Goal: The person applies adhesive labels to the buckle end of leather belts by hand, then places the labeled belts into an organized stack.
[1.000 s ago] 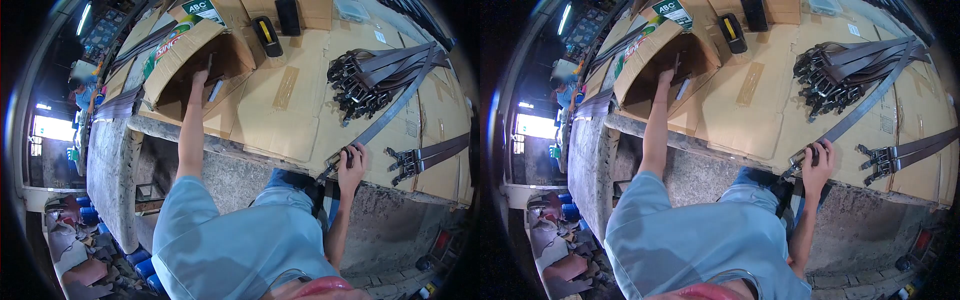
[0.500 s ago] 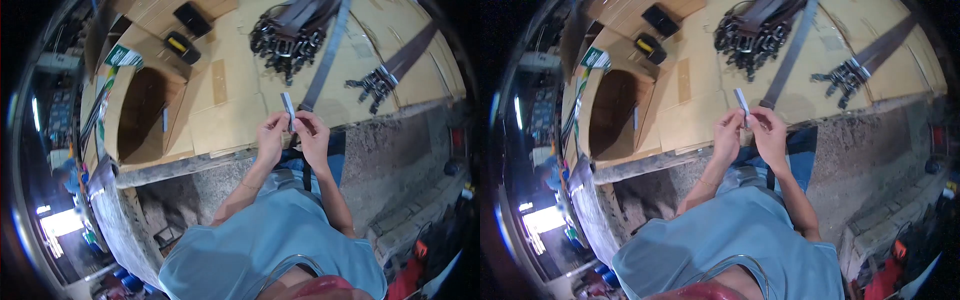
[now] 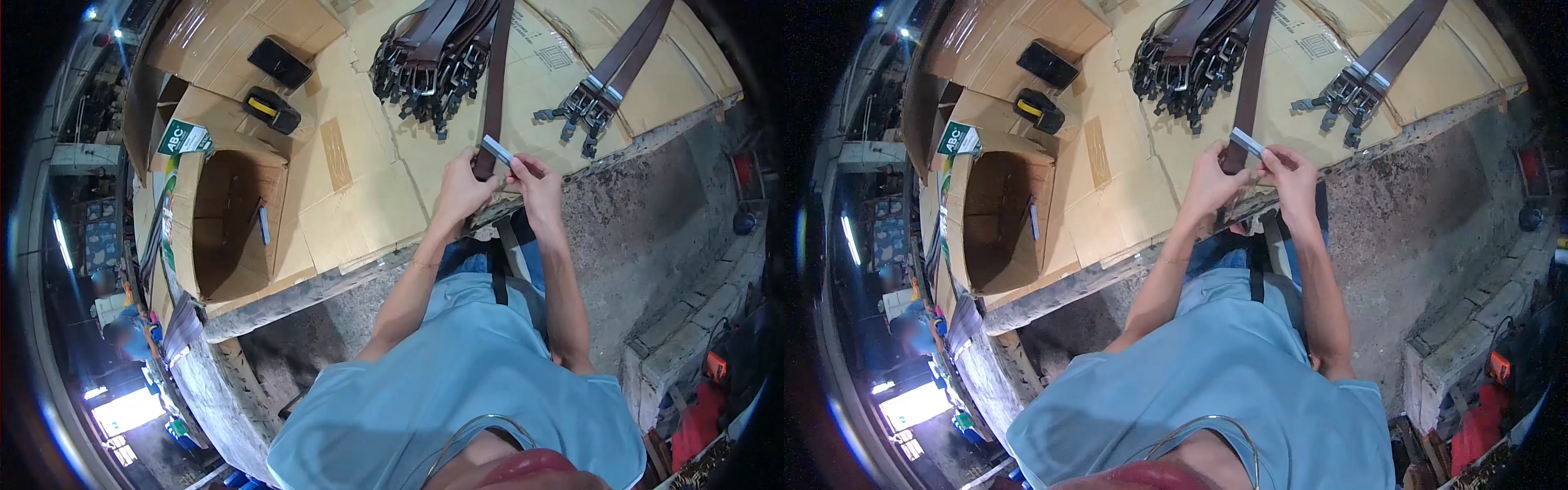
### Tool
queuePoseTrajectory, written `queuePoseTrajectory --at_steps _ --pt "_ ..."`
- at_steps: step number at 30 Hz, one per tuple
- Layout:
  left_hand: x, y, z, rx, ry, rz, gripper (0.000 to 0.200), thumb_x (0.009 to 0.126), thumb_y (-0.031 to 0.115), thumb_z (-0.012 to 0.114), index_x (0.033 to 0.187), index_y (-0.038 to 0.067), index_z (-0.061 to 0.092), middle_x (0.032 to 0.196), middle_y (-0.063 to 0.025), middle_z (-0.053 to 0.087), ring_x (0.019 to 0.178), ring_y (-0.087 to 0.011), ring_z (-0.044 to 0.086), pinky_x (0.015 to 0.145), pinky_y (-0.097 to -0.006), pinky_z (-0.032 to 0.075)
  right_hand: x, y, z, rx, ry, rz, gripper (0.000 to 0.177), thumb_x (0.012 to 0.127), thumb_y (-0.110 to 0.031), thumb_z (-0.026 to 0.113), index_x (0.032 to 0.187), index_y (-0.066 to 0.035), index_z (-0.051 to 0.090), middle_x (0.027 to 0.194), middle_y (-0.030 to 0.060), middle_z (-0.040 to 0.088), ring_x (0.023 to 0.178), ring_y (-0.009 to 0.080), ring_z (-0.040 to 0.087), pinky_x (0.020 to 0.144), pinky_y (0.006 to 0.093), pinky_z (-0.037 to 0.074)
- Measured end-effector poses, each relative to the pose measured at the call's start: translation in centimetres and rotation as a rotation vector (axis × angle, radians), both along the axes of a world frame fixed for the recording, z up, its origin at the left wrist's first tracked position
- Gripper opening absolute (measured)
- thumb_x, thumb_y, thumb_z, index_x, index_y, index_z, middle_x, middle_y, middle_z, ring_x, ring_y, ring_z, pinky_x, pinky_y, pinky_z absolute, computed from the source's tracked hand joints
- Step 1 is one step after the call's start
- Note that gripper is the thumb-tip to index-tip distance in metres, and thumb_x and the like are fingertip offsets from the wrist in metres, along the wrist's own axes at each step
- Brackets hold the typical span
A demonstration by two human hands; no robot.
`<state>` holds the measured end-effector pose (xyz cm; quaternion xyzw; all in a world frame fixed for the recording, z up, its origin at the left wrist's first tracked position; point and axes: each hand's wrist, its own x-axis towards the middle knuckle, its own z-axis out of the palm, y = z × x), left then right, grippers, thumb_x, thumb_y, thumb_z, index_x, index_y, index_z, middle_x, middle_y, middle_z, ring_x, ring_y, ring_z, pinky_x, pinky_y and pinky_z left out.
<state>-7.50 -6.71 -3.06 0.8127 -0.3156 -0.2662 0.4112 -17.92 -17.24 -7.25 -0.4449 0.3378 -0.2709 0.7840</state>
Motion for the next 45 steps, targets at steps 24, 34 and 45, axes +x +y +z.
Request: queuePoseTrajectory --at_steps 24,34,45 --pt "-1.7 1.0 -1.4 -0.41 0.753 0.241 0.014 0.086 0.005 0.057 0.094 -0.006 0.061 0.082 -0.0094 0.064 0.068 -0.0109 0.06 0.059 -0.0242 0.051 -0.9 0.9 1.1 -0.175 0.116 0.065 0.02 0.08 -0.004 0.067 0.096 0.006 0.061 0.085 0.0083 0.064 0.068 0.0104 0.06 0.059 0.0224 0.051" --pt "-1.8 0.6 -1.3 -0.418 0.717 0.284 0.013 0.086 0.007 0.059 0.088 -0.005 0.063 0.078 -0.0083 0.065 0.064 -0.0103 0.06 0.055 -0.024 0.05 -1.2 1.0 0.6 -0.115 0.075 0.071 0.019 0.083 -0.006 0.064 0.097 0.007 0.06 0.087 0.0088 0.063 0.073 0.0116 0.061 0.064 0.0235 0.053" --pt "-1.5 0.8 -2.5 -0.406 0.68 0.27 0.014 0.085 0.008 0.06 0.089 -0.006 0.063 0.079 -0.0089 0.065 0.064 -0.0099 0.059 0.055 -0.0242 0.049 -1.2 0.8 0.8 -0.126 0.107 0.096 0.021 0.082 -0.007 0.065 0.097 0.007 0.06 0.086 0.0088 0.063 0.075 0.0124 0.061 0.065 0.024 0.053"
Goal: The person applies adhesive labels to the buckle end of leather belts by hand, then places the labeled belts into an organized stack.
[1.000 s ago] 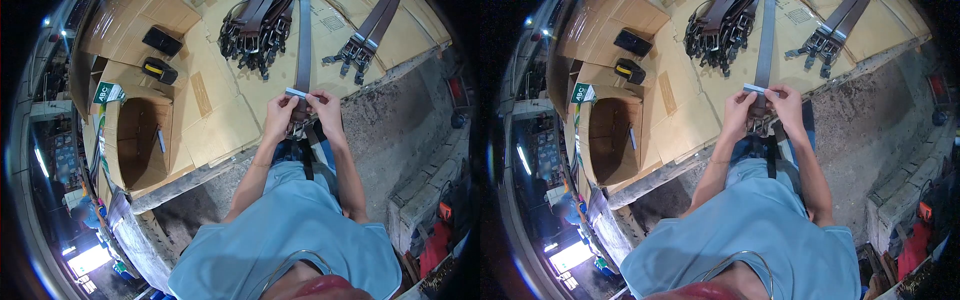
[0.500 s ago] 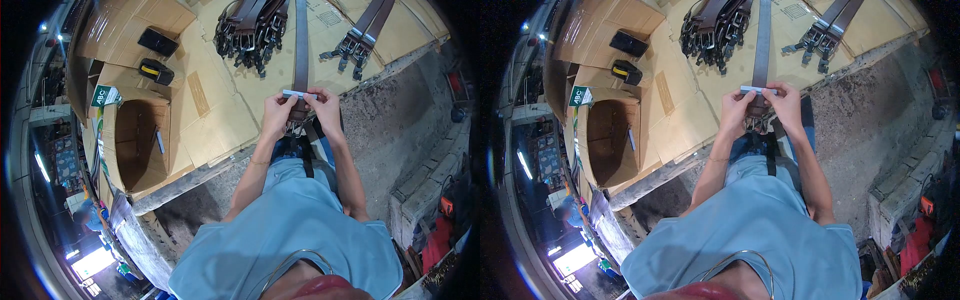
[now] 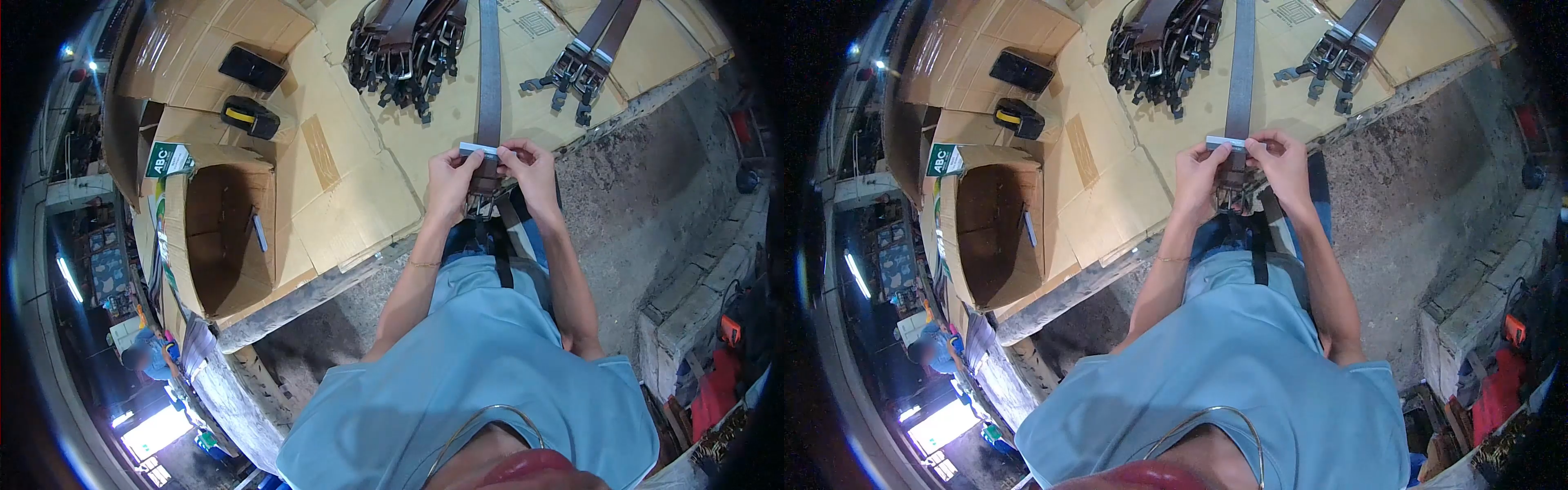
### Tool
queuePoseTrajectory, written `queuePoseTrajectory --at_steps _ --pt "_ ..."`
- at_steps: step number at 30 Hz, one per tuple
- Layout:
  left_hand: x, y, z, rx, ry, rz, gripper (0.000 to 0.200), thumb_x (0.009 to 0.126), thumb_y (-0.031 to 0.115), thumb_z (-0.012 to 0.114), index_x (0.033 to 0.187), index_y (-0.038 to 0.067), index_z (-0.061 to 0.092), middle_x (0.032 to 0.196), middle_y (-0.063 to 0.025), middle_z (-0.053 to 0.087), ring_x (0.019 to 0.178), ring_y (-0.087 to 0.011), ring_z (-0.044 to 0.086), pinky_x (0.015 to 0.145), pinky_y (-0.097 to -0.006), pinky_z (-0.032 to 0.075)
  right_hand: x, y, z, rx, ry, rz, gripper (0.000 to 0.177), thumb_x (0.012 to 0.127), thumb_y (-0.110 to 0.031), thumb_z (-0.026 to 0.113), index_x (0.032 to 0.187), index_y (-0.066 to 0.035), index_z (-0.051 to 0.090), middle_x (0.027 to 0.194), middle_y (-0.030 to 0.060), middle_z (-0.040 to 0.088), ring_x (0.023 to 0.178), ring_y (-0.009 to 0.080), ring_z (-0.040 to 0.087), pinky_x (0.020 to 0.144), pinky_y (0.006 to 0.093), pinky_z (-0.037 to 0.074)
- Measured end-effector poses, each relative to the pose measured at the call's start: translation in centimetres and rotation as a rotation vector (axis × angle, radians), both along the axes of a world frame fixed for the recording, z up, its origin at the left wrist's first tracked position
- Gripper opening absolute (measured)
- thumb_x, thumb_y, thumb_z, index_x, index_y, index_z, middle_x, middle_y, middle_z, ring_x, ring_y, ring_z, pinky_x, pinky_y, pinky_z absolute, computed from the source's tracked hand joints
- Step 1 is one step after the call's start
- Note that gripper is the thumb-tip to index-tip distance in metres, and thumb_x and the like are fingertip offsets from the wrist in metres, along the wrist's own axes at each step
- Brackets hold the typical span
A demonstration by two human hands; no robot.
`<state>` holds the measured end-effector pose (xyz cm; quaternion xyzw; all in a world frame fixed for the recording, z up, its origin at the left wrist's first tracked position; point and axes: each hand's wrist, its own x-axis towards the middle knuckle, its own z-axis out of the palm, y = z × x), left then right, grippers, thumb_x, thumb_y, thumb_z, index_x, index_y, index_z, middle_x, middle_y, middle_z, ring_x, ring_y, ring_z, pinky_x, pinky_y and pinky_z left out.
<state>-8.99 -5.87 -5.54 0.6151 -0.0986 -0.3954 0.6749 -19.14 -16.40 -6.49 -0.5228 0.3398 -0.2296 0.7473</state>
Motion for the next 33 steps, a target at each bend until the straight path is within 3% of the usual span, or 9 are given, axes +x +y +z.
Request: queuePoseTrajectory --at_steps 7,9,27,30,32,33 --pt "-0.3 0.0 0.2 0.001 0.013 0.009 0.014 0.086 0.008 0.06 0.089 -0.006 0.063 0.079 -0.0094 0.065 0.065 -0.0104 0.059 0.056 -0.0242 0.049 0.2 0.1 -0.2 -0.058 0.037 -0.007 0.018 0.078 -0.005 0.069 0.082 0.0 0.053 0.075 0.0068 0.063 0.064 0.009 0.059 0.057 0.0219 0.05" --pt "-0.3 0.0 0.2 0.0 0.008 0.009 0.014 0.086 0.007 0.06 0.089 -0.006 0.063 0.079 -0.0095 0.065 0.065 -0.0105 0.06 0.057 -0.0244 0.049 0.3 0.2 -0.1 -0.061 0.003 -0.032 0.025 0.077 -0.004 0.07 0.074 -0.005 0.045 0.071 0.0065 0.062 0.06 0.0081 0.058 0.054 0.021 0.048" --pt "-0.4 0.1 -0.1 -0.04 -0.019 0.033 0.014 0.086 0.006 0.058 0.089 -0.005 0.064 0.078 -0.0089 0.065 0.066 -0.0107 0.06 0.059 -0.0248 0.049 0.4 0.3 0.1 -0.067 -0.01 -0.045 0.029 0.076 -0.003 0.07 0.072 -0.007 0.042 0.069 0.0056 0.06 0.062 0.008 0.057 0.053 0.0209 0.047" --pt "-0.6 -0.1 -0.3 0.016 -0.06 0.017 0.011 0.084 0.004 0.06 0.092 -0.004 0.062 0.085 -0.0082 0.062 0.07 -0.0105 0.058 0.06 -0.0254 0.049 0.3 0.3 -0.5 -0.119 -0.005 -0.048 0.029 0.076 -0.002 0.07 0.071 -0.007 0.041 0.071 0.0067 0.061 0.063 0.0081 0.057 0.055 0.0209 0.047" --pt "-1.5 -0.5 -0.1 -0.088 -0.222 0.269 0.017 0.079 0.0 0.064 0.095 -0.002 0.058 0.094 -0.0103 0.055 0.073 -0.0133 0.056 0.063 -0.0267 0.048 0.2 0.3 -0.7 -0.091 -0.04 -0.063 0.03 0.076 -0.001 0.07 0.071 -0.007 0.041 0.072 0.0072 0.061 0.064 0.0081 0.057 0.056 0.021 0.046" --pt "-1.7 -0.5 0.0 -0.089 -0.223 0.269 0.017 0.079 0.0 0.064 0.095 -0.002 0.058 0.094 -0.0103 0.055 0.073 -0.0133 0.056 0.063 -0.0267 0.048 0.2 0.4 -0.7 -0.06 -0.073 -0.076 0.03 0.076 -0.001 0.069 0.071 -0.007 0.041 0.073 0.0077 0.062 0.064 0.0081 0.057 0.057 0.0211 0.046"
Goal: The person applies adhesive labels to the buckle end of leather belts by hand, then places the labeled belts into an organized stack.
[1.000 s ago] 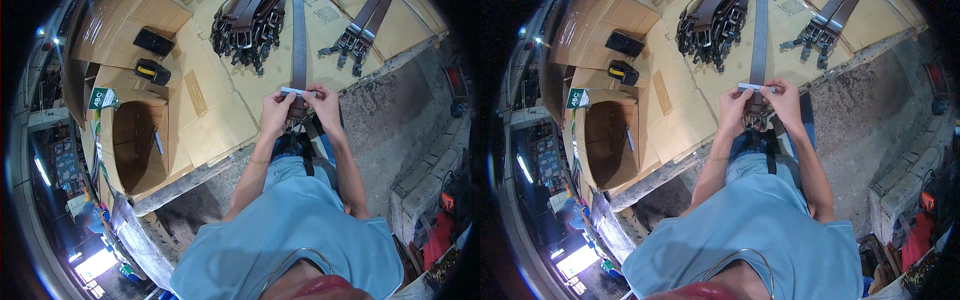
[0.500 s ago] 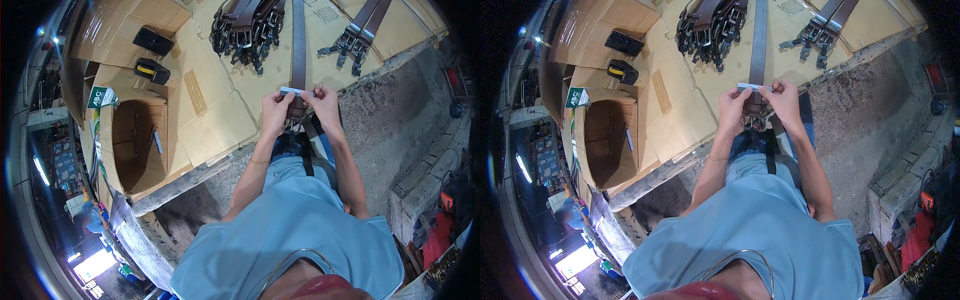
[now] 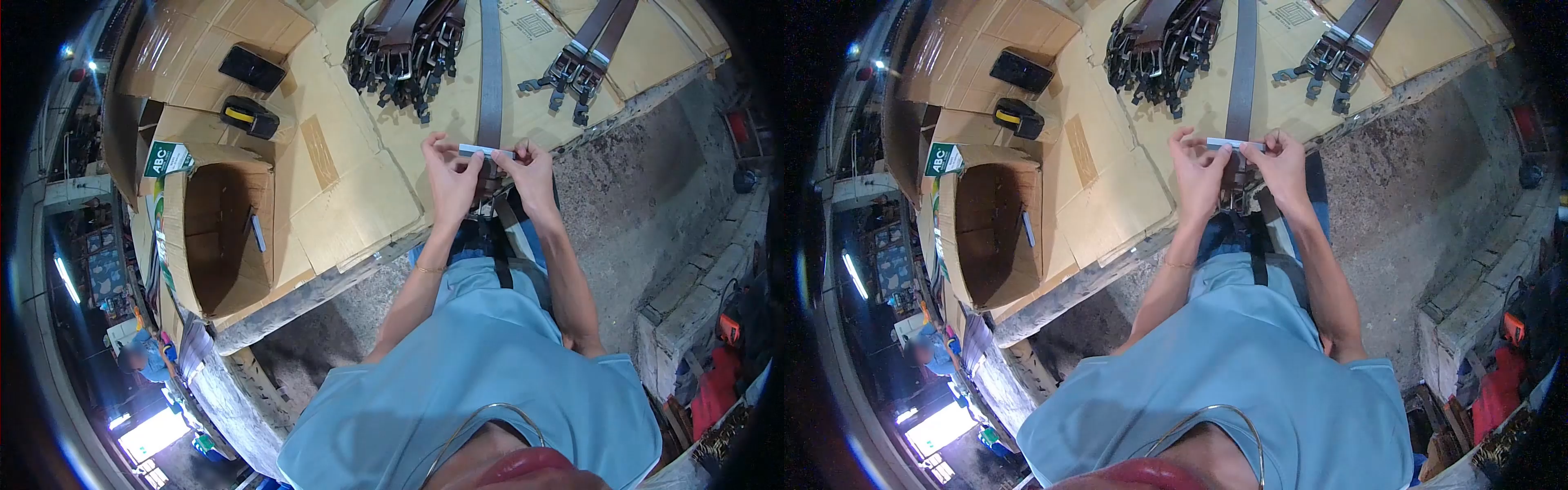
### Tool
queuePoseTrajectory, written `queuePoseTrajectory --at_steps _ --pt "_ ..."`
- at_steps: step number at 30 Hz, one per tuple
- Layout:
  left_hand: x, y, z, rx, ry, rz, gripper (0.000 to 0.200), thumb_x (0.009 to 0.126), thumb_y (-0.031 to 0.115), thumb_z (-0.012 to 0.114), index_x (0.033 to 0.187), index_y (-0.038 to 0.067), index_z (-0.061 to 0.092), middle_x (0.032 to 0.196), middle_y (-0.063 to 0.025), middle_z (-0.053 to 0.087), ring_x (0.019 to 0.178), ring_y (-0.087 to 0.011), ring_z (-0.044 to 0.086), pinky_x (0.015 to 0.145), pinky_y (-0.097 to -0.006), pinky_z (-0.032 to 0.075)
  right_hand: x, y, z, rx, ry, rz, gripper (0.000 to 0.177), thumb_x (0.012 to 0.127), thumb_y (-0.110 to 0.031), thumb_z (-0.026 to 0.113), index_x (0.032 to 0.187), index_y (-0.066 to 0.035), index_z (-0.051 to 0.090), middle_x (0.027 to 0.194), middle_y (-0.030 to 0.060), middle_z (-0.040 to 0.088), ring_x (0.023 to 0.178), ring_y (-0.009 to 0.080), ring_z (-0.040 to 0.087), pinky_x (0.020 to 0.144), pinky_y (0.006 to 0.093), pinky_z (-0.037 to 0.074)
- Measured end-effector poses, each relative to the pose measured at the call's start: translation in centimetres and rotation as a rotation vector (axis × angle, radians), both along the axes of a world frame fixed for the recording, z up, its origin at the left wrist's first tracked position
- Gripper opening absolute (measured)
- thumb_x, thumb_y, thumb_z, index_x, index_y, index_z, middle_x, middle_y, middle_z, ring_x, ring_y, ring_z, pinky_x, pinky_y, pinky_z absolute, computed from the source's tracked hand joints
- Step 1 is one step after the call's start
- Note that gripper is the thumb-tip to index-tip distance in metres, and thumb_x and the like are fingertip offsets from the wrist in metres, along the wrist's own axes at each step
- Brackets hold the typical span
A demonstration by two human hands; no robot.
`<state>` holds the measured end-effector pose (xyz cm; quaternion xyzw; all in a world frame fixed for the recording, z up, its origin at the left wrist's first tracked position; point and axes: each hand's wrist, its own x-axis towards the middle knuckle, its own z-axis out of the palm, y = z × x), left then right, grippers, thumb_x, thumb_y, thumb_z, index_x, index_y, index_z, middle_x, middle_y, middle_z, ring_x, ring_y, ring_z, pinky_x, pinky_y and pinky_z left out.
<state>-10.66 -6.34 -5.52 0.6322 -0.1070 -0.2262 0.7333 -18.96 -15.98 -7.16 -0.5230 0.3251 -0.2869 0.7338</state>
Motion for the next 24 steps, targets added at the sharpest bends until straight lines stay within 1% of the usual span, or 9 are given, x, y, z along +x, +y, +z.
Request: queuePoseTrajectory --at_steps 2,3,8,12,15,17,18,20,24 --pt "-0.6 0.0 0.8 0.242 -0.325 0.088 0.028 0.074 -0.002 0.068 0.098 0.002 0.055 0.099 -0.0138 0.048 0.079 -0.0192 0.054 0.063 -0.0279 0.048 -0.2 0.1 0.1 -0.004 -0.001 0.0 0.03 0.077 -0.001 0.069 0.07 -0.008 0.041 0.073 0.0078 0.062 0.065 0.008 0.057 0.057 0.0212 0.046" --pt "-1.1 0.0 1.3 0.241 -0.325 0.087 0.028 0.074 -0.002 0.068 0.098 0.002 0.055 0.099 -0.0138 0.048 0.079 -0.0192 0.054 0.063 -0.0279 0.048 -0.2 0.1 0.1 -0.008 -0.003 0.0 0.03 0.077 -0.001 0.069 0.07 -0.008 0.04 0.074 0.0078 0.062 0.065 0.0079 0.057 0.058 0.0213 0.046" --pt "-1.9 0.4 1.4 0.523 -0.989 0.15 0.016 0.071 0.005 0.073 0.084 0.003 0.064 0.096 -0.0105 0.052 0.093 -0.0251 0.05 0.068 -0.0339 0.046 -0.5 0.1 0.2 0.037 -0.006 0.0 0.029 0.077 -0.002 0.07 0.071 -0.008 0.042 0.076 0.0076 0.062 0.067 0.0076 0.056 0.059 0.0212 0.046" --pt "-1.8 0.0 0.8 0.425 -1.045 0.147 0.011 0.07 0.005 0.073 0.077 0.003 0.065 0.087 -0.0077 0.06 0.087 -0.0263 0.051 0.07 -0.036 0.044 -0.5 0.1 -0.3 0.059 -0.024 0.002 0.027 0.076 -0.003 0.07 0.071 -0.007 0.044 0.077 0.0071 0.063 0.067 0.0075 0.056 0.06 0.0215 0.046" --pt "-1.7 -0.1 1.0 0.365 -0.926 0.158 0.008 0.071 0.003 0.071 0.077 0.002 0.065 0.079 -0.0061 0.064 0.075 -0.0213 0.054 0.066 -0.0326 0.045 -0.6 -0.1 -1.4 0.06 -0.009 0.005 0.027 0.076 -0.003 0.07 0.071 -0.007 0.044 0.077 0.0055 0.061 0.067 0.0074 0.055 0.06 0.0214 0.045" --pt "-1.4 0.1 1.4 0.5 -0.453 0.003 0.016 0.073 0.0 0.07 0.087 -0.001 0.062 0.08 -0.0089 0.066 0.066 -0.0162 0.058 0.062 -0.0293 0.047 -0.5 0.1 -0.4 0.082 -0.024 -0.002 0.027 0.076 -0.002 0.07 0.071 -0.007 0.044 0.076 0.0048 0.061 0.067 0.0075 0.055 0.061 0.0213 0.045" --pt "-1.1 0.1 1.4 0.5 -0.456 0.004 0.016 0.073 0.0 0.07 0.087 -0.001 0.062 0.08 -0.0089 0.066 0.066 -0.0162 0.058 0.062 -0.0293 0.047 -0.5 0.1 0.0 0.102 -0.037 -0.01 0.026 0.076 -0.002 0.07 0.071 -0.007 0.045 0.075 0.0041 0.06 0.067 0.0075 0.055 0.061 0.0212 0.045" --pt "-0.3 -0.3 1.4 0.151 -0.064 -0.019 0.028 0.075 -0.002 0.069 0.099 -0.004 0.055 0.084 -0.0117 0.065 0.068 -0.014 0.06 0.061 -0.0273 0.05 -0.4 -0.1 -1.2 0.086 -0.058 -0.006 0.025 0.076 -0.002 0.069 0.071 -0.007 0.045 0.075 0.0038 0.06 0.067 0.0078 0.055 0.061 0.0213 0.045" --pt "1.1 0.0 2.5 0.035 0.366 -0.164 0.03 0.076 -0.006 0.066 0.102 -0.003 0.05 0.085 -0.0128 0.064 0.072 -0.0169 0.062 0.063 -0.0273 0.051 -0.6 0.0 -1.0 0.054 -0.073 0.012 0.024 0.077 -0.002 0.068 0.072 -0.008 0.045 0.076 0.0039 0.059 0.069 0.0087 0.056 0.062 0.0223 0.046"
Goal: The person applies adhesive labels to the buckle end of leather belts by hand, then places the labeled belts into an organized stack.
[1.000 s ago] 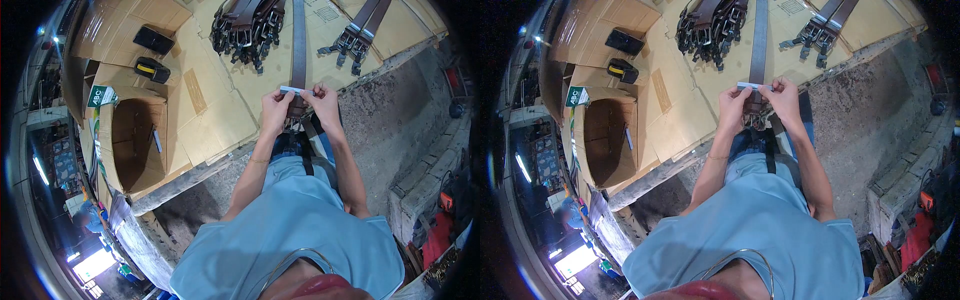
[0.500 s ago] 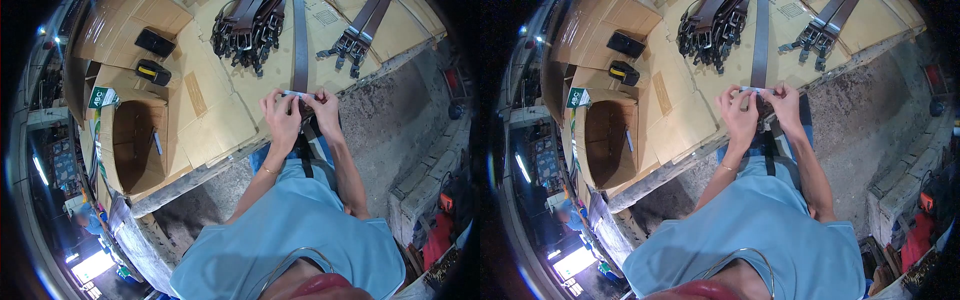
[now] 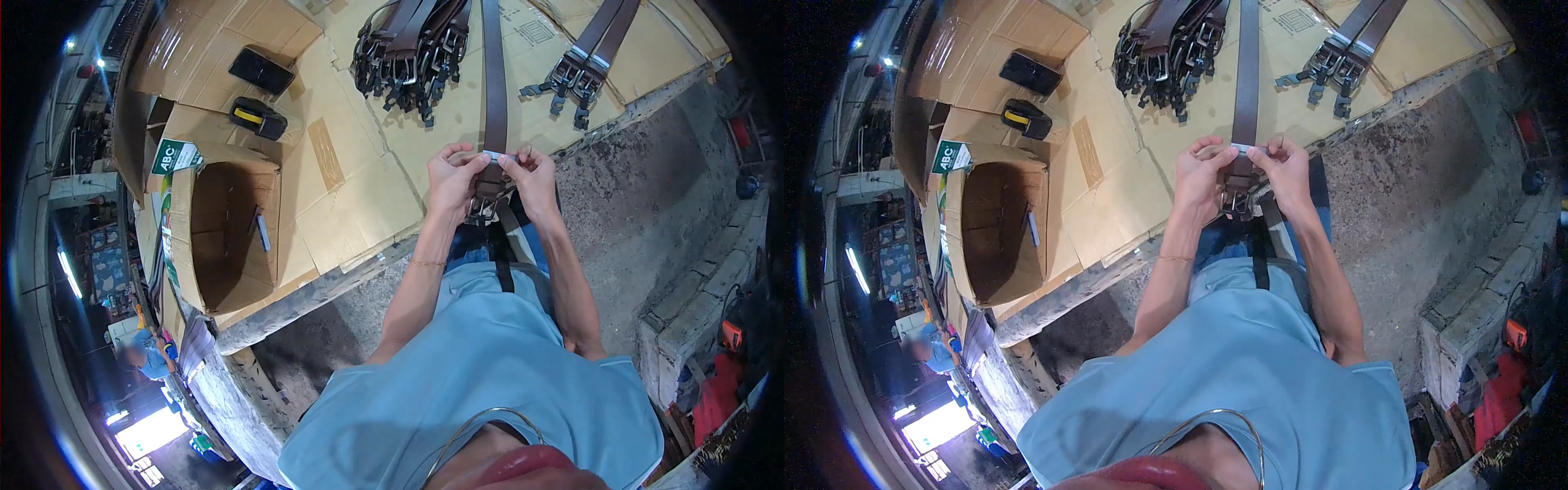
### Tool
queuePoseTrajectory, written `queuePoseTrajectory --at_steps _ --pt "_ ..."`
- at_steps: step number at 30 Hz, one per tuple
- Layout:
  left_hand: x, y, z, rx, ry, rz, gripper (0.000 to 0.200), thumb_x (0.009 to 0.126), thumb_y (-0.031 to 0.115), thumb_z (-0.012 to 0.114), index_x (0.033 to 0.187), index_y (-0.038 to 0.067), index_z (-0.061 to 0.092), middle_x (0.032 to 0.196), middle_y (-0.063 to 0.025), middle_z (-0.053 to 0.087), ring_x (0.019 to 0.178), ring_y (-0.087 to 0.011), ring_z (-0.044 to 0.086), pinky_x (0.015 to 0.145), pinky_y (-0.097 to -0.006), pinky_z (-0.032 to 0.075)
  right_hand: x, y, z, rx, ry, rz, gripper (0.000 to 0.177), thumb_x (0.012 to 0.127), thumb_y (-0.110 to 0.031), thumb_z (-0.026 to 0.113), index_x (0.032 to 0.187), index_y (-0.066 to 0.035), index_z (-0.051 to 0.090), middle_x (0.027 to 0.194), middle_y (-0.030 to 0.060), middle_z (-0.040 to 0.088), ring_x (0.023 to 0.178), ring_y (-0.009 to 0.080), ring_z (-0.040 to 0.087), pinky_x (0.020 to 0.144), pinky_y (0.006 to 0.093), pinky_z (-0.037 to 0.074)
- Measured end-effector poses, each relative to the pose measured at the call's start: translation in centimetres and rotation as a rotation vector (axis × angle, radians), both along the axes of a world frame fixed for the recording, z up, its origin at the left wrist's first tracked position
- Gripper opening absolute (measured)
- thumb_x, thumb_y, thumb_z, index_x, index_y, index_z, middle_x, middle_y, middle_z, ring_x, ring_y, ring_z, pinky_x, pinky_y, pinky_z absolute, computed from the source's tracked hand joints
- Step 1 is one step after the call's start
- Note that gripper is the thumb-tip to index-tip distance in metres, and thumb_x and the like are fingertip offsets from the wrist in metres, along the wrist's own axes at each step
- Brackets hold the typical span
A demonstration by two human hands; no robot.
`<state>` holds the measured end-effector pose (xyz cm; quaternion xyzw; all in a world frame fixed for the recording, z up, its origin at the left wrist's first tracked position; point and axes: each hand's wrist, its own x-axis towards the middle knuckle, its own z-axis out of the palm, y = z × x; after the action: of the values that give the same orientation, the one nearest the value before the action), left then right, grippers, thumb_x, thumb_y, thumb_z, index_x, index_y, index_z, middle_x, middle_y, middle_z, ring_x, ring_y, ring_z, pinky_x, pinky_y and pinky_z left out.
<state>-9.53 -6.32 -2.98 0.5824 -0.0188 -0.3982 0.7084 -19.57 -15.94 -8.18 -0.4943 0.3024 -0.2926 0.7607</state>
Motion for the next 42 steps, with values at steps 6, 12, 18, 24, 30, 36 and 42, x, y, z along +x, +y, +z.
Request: queuePoseTrajectory --at_steps 6,12,18,24,30,36,42 --pt "0.6 0.3 -1.7 -0.053 -0.014 0.005 0.03 0.075 -0.006 0.067 0.099 -0.002 0.051 0.08 -0.0093 0.062 0.071 -0.0157 0.061 0.062 -0.0266 0.051 0.1 0.3 1.3 -0.044 0.042 0.004 0.018 0.078 -0.003 0.069 0.077 -0.006 0.05 0.076 0.0036 0.061 0.068 0.0083 0.057 0.061 0.0219 0.046" --pt "0.1 0.4 -0.4 0.05 -0.088 -0.064 0.026 0.076 -0.002 0.067 0.1 -0.004 0.057 0.081 -0.0092 0.064 0.069 -0.0129 0.06 0.061 -0.0236 0.048 -0.7 -0.4 1.3 0.014 -0.01 0.084 0.015 0.077 -0.001 0.068 0.081 -0.005 0.054 0.073 0.0008 0.06 0.067 0.007 0.057 0.06 0.02 0.046" --pt "0.0 0.3 0.1 0.147 -0.319 -0.197 0.014 0.077 0.002 0.068 0.09 -0.004 0.065 0.076 -0.0045 0.063 0.067 -0.0095 0.057 0.06 -0.0218 0.045 -1.2 -0.8 0.4 -0.001 -0.067 0.098 0.017 0.076 0.0 0.069 0.084 -0.004 0.055 0.08 0.0013 0.061 0.072 0.0065 0.056 0.063 0.0205 0.045" --pt "-0.9 0.2 -1.3 0.089 -0.389 -0.006 0.01 0.078 -0.002 0.065 0.087 -0.005 0.065 0.073 -0.0037 0.062 0.065 -0.0069 0.056 0.057 -0.021 0.045 -1.6 1.2 5.8 -0.963 0.471 -0.249 0.016 0.072 -0.008 0.073 0.081 -0.001 0.061 0.082 0.0093 0.061 0.072 0.0203 0.058 0.067 0.03 0.045" --pt "-1.8 -0.3 -0.6 0.068 -0.459 0.06 0.011 0.077 -0.003 0.065 0.088 -0.006 0.066 0.074 -0.0035 0.063 0.065 -0.0066 0.055 0.059 -0.0207 0.045 -1.5 2.2 6.3 -0.617 0.48 -0.167 0.016 0.077 -0.013 0.07 0.085 0.0 0.069 0.075 0.0103 0.063 0.064 0.0213 0.057 0.064 0.031 0.045" --pt "-2.0 -0.3 -0.7 0.128 -0.387 0.035 0.014 0.077 -0.003 0.065 0.09 -0.006 0.067 0.074 -0.0038 0.063 0.064 -0.007 0.055 0.059 -0.0209 0.046 -1.0 2.3 3.7 0.094 0.125 -0.107 0.023 0.084 -0.013 0.065 0.097 0.006 0.066 0.081 0.0027 0.064 0.064 0.0071 0.053 0.06 0.0217 0.043" --pt "-2.1 -0.3 -1.3 -0.016 -0.392 0.09 0.015 0.077 -0.002 0.067 0.092 -0.005 0.067 0.077 -0.0066 0.066 0.066 -0.0086 0.059 0.06 -0.0223 0.048 -1.0 2.0 2.4 0.231 0.002 -0.065 0.019 0.086 -0.013 0.064 0.098 0.002 0.066 0.078 -0.0005 0.062 0.062 0.0031 0.048 0.053 0.0205 0.036"
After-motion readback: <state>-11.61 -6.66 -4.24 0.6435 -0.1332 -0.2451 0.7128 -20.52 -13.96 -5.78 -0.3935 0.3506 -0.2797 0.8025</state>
